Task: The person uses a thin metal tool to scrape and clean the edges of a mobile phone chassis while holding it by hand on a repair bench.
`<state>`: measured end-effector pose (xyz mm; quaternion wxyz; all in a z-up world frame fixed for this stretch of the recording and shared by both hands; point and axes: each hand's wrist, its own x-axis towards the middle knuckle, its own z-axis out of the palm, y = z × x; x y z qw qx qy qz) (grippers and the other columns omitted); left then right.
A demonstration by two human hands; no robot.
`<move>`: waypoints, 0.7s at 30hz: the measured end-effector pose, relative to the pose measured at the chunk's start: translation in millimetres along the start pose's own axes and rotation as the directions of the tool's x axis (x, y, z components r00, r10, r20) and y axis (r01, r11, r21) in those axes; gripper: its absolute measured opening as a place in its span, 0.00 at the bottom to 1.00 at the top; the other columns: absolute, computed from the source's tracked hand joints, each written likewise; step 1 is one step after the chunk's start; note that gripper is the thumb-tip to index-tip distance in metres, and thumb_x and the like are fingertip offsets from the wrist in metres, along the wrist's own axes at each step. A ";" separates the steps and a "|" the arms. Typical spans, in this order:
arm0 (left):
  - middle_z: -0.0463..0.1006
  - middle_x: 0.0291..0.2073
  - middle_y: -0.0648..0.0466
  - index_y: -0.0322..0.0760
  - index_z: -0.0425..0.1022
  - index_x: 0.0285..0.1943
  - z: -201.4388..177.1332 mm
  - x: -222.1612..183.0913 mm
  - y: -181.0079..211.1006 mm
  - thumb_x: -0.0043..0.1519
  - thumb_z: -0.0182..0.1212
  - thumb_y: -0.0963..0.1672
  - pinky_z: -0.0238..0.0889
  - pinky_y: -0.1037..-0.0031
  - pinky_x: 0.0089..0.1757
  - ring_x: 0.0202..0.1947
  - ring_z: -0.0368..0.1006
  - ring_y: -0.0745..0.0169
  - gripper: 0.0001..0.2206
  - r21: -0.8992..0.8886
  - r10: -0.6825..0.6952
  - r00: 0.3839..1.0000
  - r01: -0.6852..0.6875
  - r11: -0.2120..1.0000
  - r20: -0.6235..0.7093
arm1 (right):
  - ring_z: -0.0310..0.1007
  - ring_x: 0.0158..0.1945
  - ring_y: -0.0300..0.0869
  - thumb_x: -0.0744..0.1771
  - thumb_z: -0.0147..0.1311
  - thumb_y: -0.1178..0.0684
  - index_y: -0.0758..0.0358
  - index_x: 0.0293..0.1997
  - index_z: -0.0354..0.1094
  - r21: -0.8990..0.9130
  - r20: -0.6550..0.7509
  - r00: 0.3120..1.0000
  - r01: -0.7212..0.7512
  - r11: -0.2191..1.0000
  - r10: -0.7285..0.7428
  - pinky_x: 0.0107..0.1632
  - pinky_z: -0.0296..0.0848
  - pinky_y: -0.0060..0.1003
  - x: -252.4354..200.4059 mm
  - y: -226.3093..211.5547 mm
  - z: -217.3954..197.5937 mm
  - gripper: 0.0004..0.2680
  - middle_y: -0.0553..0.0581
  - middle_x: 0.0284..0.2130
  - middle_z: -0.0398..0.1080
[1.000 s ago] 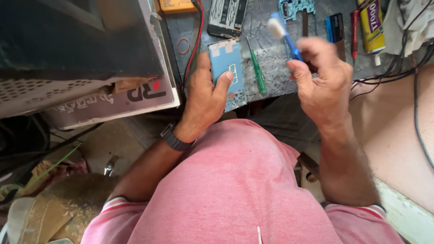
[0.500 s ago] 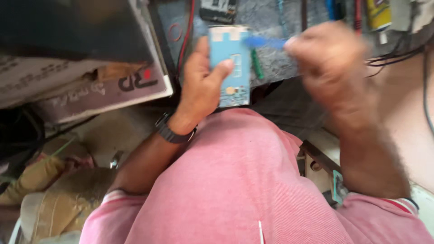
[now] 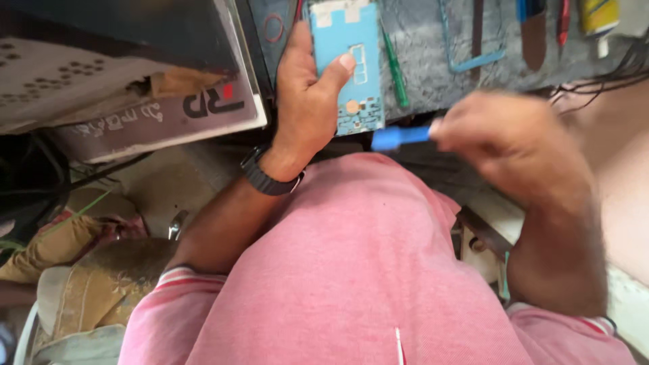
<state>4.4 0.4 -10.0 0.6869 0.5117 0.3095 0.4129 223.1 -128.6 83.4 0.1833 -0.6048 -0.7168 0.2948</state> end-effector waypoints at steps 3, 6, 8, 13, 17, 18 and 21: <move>0.78 0.48 0.52 0.28 0.67 0.61 0.9 -2.5 -0.6 0.70 0.56 0.36 0.70 0.76 0.51 0.47 0.74 0.70 0.11 -0.009 -0.008 1.000 0.008 1.000 0.005 | 0.77 0.41 0.46 0.70 0.63 0.63 0.62 0.50 0.74 0.077 -0.252 0.966 -0.036 0.996 0.054 0.42 0.73 0.34 -3.1 1.4 12.1 0.06 0.58 0.40 0.75; 0.78 0.50 0.52 0.29 0.66 0.63 2.0 3.6 4.0 0.67 0.56 0.37 0.72 0.73 0.52 0.49 0.75 0.69 0.15 -0.113 -0.040 0.998 0.035 0.993 -0.045 | 0.77 0.37 0.48 0.63 0.63 0.64 0.61 0.39 0.76 0.012 -0.004 1.000 -0.020 1.000 0.020 0.39 0.73 0.39 -4.4 1.1 10.6 0.05 0.56 0.31 0.76; 0.79 0.48 0.52 0.28 0.67 0.62 -2.6 2.3 4.2 0.69 0.56 0.37 0.72 0.74 0.51 0.47 0.75 0.69 0.13 -0.073 -0.032 0.999 0.030 0.997 -0.032 | 0.79 0.37 0.42 0.63 0.62 0.63 0.61 0.44 0.76 0.280 -0.012 0.991 -0.125 0.952 0.133 0.38 0.75 0.34 -11.1 3.8 4.7 0.08 0.56 0.36 0.76; 0.78 0.47 0.52 0.28 0.68 0.60 2.0 2.1 4.0 0.72 0.57 0.37 0.70 0.77 0.50 0.46 0.74 0.71 0.10 -0.005 0.040 0.999 -0.040 0.999 -0.017 | 0.77 0.38 0.42 0.65 0.63 0.62 0.61 0.45 0.75 0.187 -0.184 0.978 -0.061 0.980 0.096 0.41 0.74 0.33 -11.6 -2.7 14.3 0.06 0.57 0.37 0.76; 0.78 0.47 0.52 0.28 0.67 0.61 -1.6 -3.4 3.3 0.71 0.57 0.37 0.70 0.76 0.51 0.46 0.74 0.70 0.11 -0.061 0.054 0.991 -0.062 0.996 -0.126 | 0.78 0.38 0.45 0.64 0.65 0.59 0.65 0.46 0.75 0.117 -0.118 0.973 -0.182 0.976 0.196 0.41 0.74 0.37 -10.0 -6.4 4.8 0.08 0.62 0.37 0.77; 0.78 0.47 0.52 0.28 0.68 0.60 -1.9 -4.7 2.7 0.72 0.58 0.36 0.70 0.76 0.50 0.46 0.74 0.70 0.10 -0.042 0.071 0.988 -0.077 0.996 -0.136 | 0.78 0.38 0.45 0.64 0.65 0.59 0.65 0.46 0.75 0.113 -0.119 0.973 -0.183 0.977 0.196 0.41 0.74 0.37 -8.4 -8.3 5.2 0.08 0.62 0.37 0.77; 0.77 0.49 0.52 0.29 0.66 0.64 -2.1 -6.0 2.4 0.64 0.54 0.35 0.70 0.78 0.52 0.47 0.74 0.69 0.18 -0.058 0.058 0.985 -0.068 0.996 -0.165 | 0.81 0.37 0.48 0.69 0.56 0.57 0.66 0.47 0.69 0.268 -0.324 0.724 -0.548 0.793 0.610 0.41 0.75 0.39 2.8 -5.1 12.4 0.05 0.62 0.34 0.76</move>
